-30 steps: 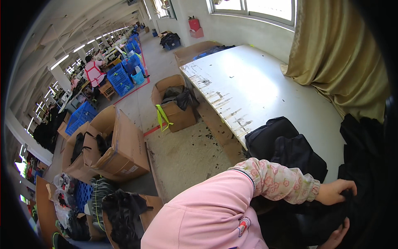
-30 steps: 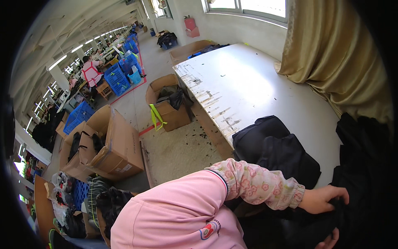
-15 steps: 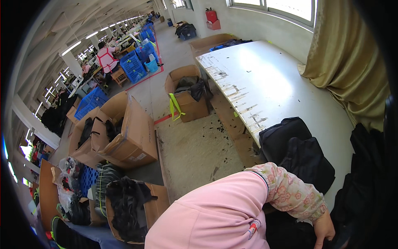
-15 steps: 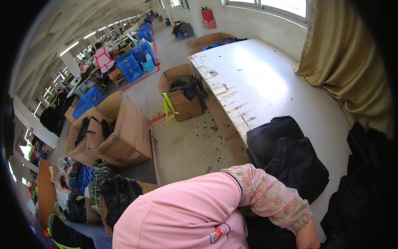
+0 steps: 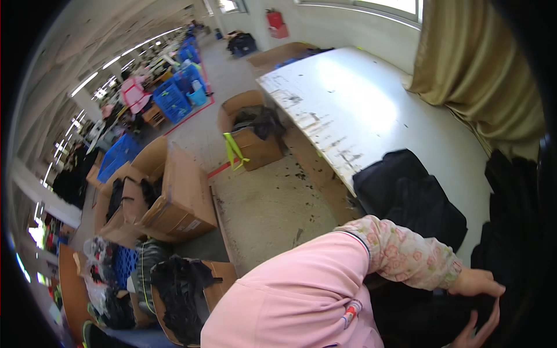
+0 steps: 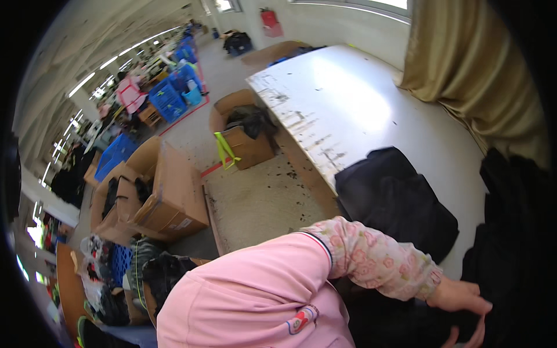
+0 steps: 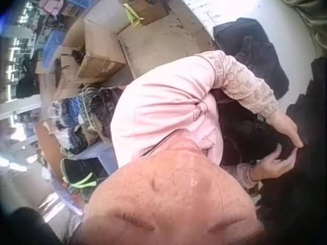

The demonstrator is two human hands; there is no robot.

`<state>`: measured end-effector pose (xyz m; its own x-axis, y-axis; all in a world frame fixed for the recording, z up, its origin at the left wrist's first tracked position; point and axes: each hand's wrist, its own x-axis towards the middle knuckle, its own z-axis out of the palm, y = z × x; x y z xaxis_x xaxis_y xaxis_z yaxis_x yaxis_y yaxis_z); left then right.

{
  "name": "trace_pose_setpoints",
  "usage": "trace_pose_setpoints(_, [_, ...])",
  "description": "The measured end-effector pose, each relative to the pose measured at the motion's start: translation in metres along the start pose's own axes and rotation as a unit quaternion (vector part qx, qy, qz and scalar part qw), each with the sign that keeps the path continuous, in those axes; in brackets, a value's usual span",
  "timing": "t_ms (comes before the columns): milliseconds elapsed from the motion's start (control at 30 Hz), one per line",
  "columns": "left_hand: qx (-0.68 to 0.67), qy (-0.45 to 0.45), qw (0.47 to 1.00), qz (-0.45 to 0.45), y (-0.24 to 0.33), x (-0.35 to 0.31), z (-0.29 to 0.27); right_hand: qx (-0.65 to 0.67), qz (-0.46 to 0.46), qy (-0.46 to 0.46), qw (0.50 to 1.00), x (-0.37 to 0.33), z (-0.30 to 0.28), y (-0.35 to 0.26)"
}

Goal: Manually inspect and fold black textile garments on a workbench in a manufacturing setting.

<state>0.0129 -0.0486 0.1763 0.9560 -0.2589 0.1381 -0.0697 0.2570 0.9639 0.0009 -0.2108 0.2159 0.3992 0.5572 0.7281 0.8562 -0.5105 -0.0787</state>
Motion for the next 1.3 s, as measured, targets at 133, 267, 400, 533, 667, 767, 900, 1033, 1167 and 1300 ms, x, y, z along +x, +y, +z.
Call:
trace_pose_setpoints(133, [-0.077,0.053,0.995,-0.015,-0.007,-0.004,-0.013,0.098,0.069,-0.049,0.992,-0.012,0.032,0.032])
trace_pose_setpoints(267, [0.166,0.102,0.979,0.063,-0.025,-0.002,-0.058,0.117,0.078,-0.027,0.99,-0.007,0.042,0.043])
trace_pose_setpoints(400, [-0.063,0.103,0.993,-0.016,-0.037,0.013,-0.073,0.123,0.1,-0.049,0.986,-0.021,0.03,0.064])
trace_pose_setpoints(533, [-0.229,0.169,0.956,-0.068,-0.043,0.019,-0.069,0.114,0.066,-0.081,0.988,-0.022,0.018,0.068])
trace_pose_setpoints(667, [-0.197,0.133,0.964,-0.116,-0.023,0.016,-0.054,0.123,0.091,-0.115,0.981,-0.018,0.012,0.071])
trace_pose_setpoints(767, [0.169,0.082,0.982,-0.031,-0.038,0.024,-0.081,0.136,0.088,-0.167,0.973,-0.013,0.006,0.068])
trace_pose_setpoints(900, [0.082,0.182,0.978,-0.063,-0.055,0.028,-0.094,0.122,0.094,-0.184,0.971,-0.006,-0.003,0.062])
trace_pose_setpoints(1033, [-0.062,0.142,0.985,-0.076,-0.044,0.011,-0.076,0.14,0.112,-0.182,0.967,-0.006,-0.009,0.066])
trace_pose_setpoints(1167, [0.151,0.064,0.985,0.053,-0.064,0.016,-0.081,0.155,0.091,-0.193,0.964,-0.003,-0.005,0.061])
trace_pose_setpoints(1300, [-0.17,0.177,0.969,0.012,-0.06,0.022,-0.099,0.14,0.111,-0.178,0.968,0.002,-0.013,0.071])
